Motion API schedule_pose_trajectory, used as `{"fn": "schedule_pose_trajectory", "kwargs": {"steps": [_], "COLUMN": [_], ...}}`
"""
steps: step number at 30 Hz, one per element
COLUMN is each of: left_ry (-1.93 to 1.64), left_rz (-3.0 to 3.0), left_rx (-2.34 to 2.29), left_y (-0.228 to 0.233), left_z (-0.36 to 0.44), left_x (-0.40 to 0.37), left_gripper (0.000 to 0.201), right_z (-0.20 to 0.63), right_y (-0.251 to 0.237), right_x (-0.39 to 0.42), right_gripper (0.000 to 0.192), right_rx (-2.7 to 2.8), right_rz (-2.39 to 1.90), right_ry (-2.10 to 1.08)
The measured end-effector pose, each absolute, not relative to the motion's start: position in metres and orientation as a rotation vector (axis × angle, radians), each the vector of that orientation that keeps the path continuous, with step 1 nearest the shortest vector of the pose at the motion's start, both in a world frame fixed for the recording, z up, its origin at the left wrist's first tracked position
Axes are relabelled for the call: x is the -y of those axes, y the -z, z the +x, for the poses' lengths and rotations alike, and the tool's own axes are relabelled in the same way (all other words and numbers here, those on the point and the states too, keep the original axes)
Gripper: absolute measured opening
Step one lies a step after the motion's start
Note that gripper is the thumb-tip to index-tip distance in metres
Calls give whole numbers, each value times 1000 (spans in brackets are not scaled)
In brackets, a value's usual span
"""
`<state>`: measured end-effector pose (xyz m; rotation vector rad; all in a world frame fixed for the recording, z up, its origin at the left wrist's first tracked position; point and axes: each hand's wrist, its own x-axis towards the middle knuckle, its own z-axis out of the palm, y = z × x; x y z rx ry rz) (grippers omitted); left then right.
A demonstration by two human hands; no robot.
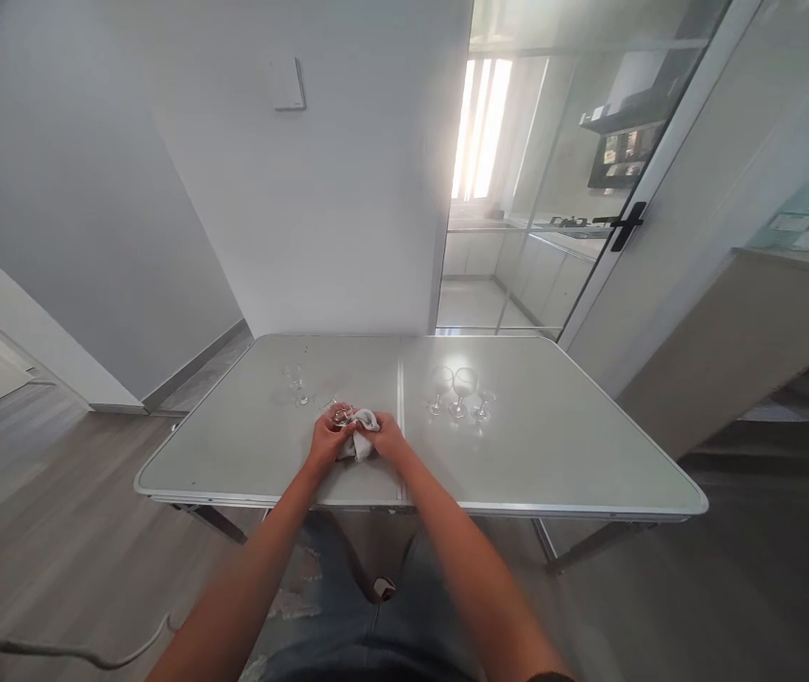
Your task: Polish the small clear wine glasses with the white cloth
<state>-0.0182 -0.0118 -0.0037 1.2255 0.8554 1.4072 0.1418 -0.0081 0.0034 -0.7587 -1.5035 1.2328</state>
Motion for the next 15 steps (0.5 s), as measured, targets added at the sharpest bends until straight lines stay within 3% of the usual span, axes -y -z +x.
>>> {"fn": "schedule_pose_trajectory", "kwargs": {"steps": [5, 15], "left_ry": [-1475, -1608], "left_rz": [1278, 1123], "left_rx": [-830, -925], "left_y": [4, -1], "left_z": [-21, -25], "left_x": [10, 13], "left_gripper": [50, 55], "right_z": [143, 149], "right_y": [2, 3], "right_x": [5, -3], "right_gripper": [42, 38], "right_rx": [1316, 696], "right_rz": [-866, -785], "right_ry": [-1218, -1206]}}
